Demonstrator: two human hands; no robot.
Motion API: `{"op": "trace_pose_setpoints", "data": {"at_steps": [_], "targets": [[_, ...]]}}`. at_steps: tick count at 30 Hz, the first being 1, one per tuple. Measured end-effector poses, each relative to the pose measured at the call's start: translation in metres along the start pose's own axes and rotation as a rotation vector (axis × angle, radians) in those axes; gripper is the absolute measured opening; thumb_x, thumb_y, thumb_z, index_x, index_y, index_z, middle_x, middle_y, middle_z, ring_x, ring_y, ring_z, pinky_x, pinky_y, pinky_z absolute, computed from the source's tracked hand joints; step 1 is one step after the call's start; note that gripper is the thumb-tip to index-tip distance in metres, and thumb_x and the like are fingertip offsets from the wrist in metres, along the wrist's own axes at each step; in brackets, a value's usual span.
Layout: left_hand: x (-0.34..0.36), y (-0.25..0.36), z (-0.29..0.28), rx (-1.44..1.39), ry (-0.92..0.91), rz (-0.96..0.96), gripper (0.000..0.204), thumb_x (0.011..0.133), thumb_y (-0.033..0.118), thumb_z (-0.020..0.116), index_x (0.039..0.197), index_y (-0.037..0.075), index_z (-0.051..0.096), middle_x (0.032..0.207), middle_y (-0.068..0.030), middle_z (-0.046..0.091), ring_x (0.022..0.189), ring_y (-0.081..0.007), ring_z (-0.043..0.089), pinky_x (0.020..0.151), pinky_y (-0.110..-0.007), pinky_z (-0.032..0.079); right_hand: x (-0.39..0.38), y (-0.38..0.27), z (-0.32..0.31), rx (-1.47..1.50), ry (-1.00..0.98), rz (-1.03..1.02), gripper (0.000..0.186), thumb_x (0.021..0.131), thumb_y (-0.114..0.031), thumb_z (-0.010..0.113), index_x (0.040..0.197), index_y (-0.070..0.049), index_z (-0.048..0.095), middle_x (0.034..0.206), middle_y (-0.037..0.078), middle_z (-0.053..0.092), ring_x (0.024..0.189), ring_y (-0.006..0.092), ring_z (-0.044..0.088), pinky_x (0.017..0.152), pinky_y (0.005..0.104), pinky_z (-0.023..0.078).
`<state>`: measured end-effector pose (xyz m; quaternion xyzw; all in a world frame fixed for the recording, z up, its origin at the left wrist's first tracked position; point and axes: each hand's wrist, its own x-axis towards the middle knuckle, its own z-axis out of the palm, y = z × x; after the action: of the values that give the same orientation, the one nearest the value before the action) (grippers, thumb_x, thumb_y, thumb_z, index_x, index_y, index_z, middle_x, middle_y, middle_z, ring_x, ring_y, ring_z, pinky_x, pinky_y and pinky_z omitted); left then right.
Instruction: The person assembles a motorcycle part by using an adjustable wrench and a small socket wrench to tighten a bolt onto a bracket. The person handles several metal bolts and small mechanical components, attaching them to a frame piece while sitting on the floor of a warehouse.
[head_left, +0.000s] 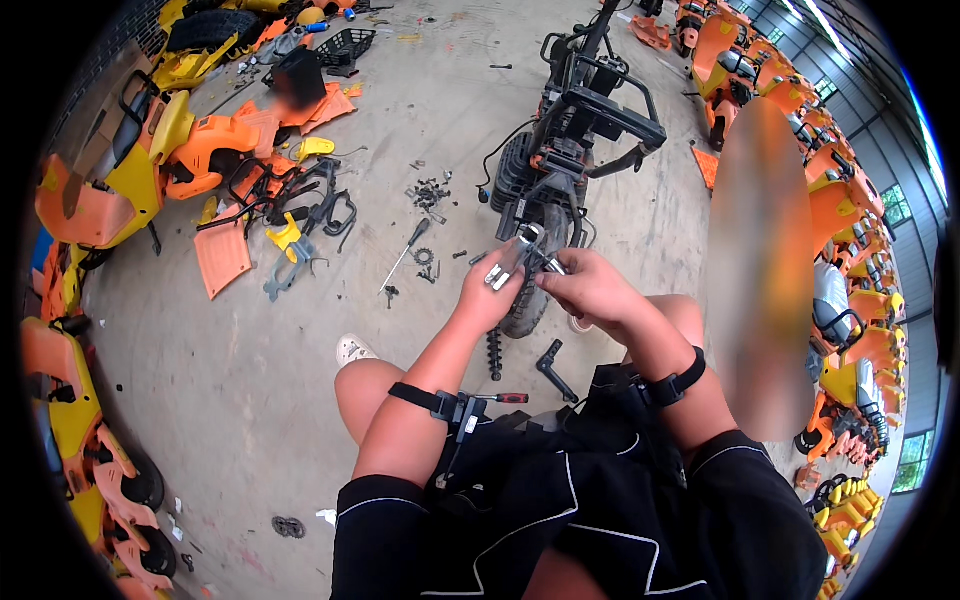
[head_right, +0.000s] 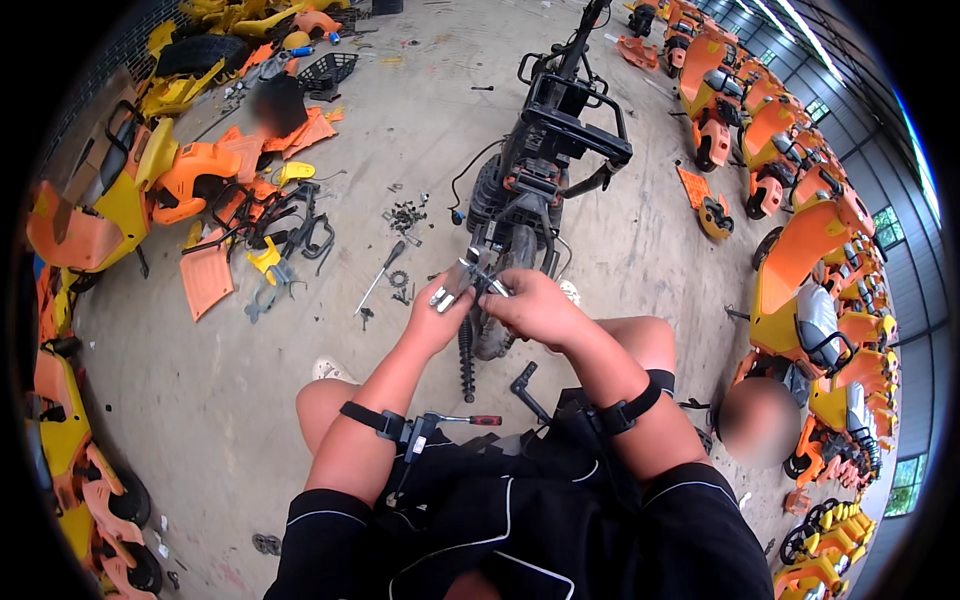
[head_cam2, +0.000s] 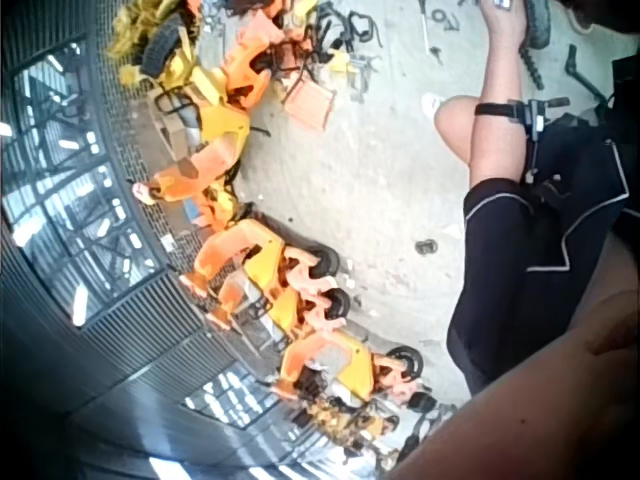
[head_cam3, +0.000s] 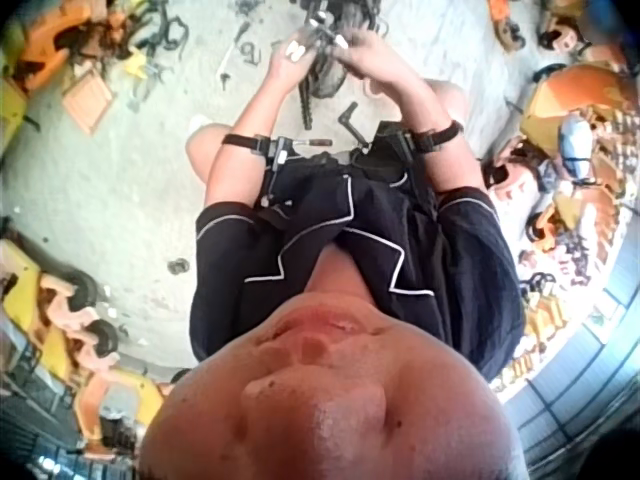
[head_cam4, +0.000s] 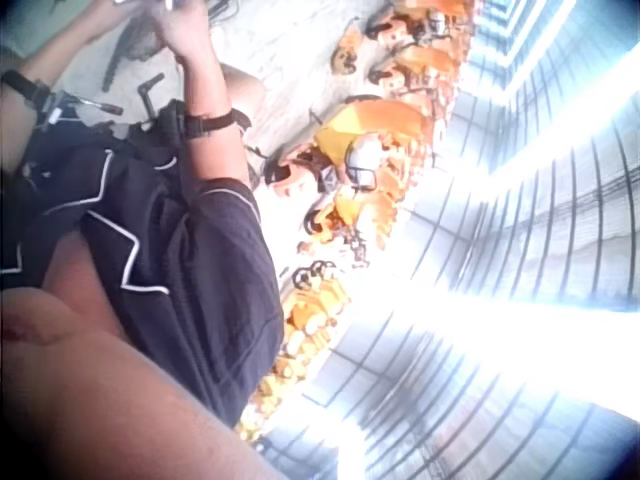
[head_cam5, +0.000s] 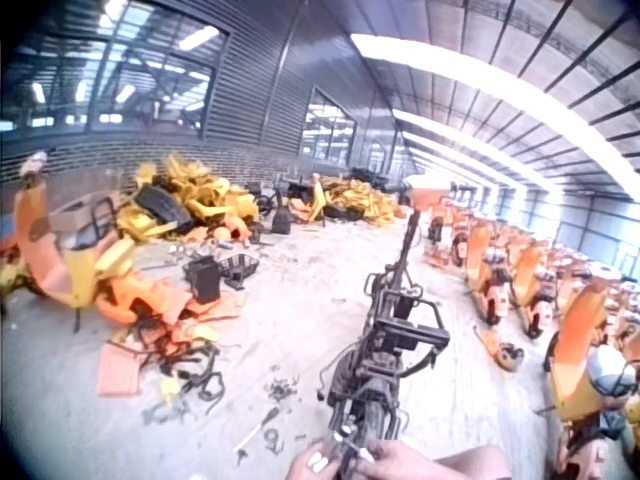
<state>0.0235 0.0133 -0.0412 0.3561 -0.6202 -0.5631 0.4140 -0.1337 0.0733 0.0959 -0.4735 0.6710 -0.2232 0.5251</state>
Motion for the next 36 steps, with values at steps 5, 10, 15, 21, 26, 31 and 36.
{"op": "trace_pose_setpoints", "data": {"at_steps": [5,10,15,21,26,31,36], "targets": [[-0.004,0.008,0.003,-0.076,-0.13,-0.024,0.045,0.092,0.006,0.065,0.137,0.004,0.057,0.113,-0.0139,0.071,0.103,-0.0192,0.068,0.089,-0.032,0.053,0.006,0.049,-0.004,1.035,-0.666,0.098,0.027,0.104,-0.03,0.054,0.114,-0.005,0.059,0.061,-0.003,0.036,0.043,0.0062,0.033,0.037,0.0196,0.026],[-0.006,0.025,0.001,0.011,-0.196,-0.063,0.047,0.092,0.007,0.065,0.138,0.008,0.057,0.111,-0.0141,0.071,0.102,-0.0199,0.069,0.088,-0.033,0.053,0.007,0.042,-0.003,0.055,-0.154,-0.018,0.037,0.097,-0.032,0.063,0.114,0.0,0.055,0.059,0.005,0.051,0.048,0.018,0.054,0.042,0.0328,0.044],[0.006,-0.006,0.002,0.087,-0.087,-0.073,0.048,0.091,0.008,0.064,0.138,0.007,0.057,0.121,-0.0176,0.069,0.11,-0.0264,0.068,0.094,-0.033,0.051,0.013,0.041,0.024,-0.906,0.694,-0.314,0.029,0.085,-0.023,0.071,0.096,0.002,0.059,0.076,0.025,0.066,0.059,0.0426,0.063,0.053,0.0465,0.05],[0.003,-0.008,0.01,0.004,-0.119,-0.121,0.046,0.092,0.009,0.065,0.137,0.003,0.057,0.116,-0.0145,0.07,0.104,-0.0206,0.068,0.09,-0.032,0.052,0.003,0.048,-0.005,0.515,-0.019,-0.053,0.029,0.094,-0.024,0.06,0.109,0.001,0.061,0.078,0.006,0.062,0.055,0.0141,0.053,0.052,0.0291,0.044],[0.0,0.001,0.006,-0.061,-0.162,-0.143,0.04,0.093,0.009,0.065,0.132,0.005,0.06,0.108,-0.0091,0.071,0.095,-0.0135,0.065,0.083,-0.03,0.052,-0.014,0.056,0.005,1.239,-0.575,0.049,0.036,0.103,-0.033,0.053,0.122,-0.003,0.057,0.082,0.004,0.055,0.049,0.0081,0.041,0.044,0.0226,0.035],[-0.001,0.011,0.007,-0.077,-0.19,-0.167,0.037,0.092,0.01,0.066,0.129,0.006,0.062,0.107,-0.0081,0.071,0.096,-0.0132,0.065,0.083,-0.031,0.053,-0.006,0.05,-0.012,0.828,-0.498,0.105,0.034,0.103,-0.037,0.056,0.121,-0.008,0.06,0.055,-0.003,0.041,0.046,0.0086,0.041,0.041,0.0242,0.035],[-0.002,0.004,0.007,0.054,-0.088,-0.122,0.045,0.091,0.011,0.067,0.135,0.004,0.059,0.11,-0.0126,0.071,0.096,-0.0151,0.066,0.085,-0.031,0.052,-0.008,0.034,0.005,-0.724,0.341,-0.32,0.032,0.093,-0.03,0.065,0.1,0.0,0.059,0.07,0.021,0.065,0.06,0.0341,0.065,0.056,0.0436,0.052]]}}
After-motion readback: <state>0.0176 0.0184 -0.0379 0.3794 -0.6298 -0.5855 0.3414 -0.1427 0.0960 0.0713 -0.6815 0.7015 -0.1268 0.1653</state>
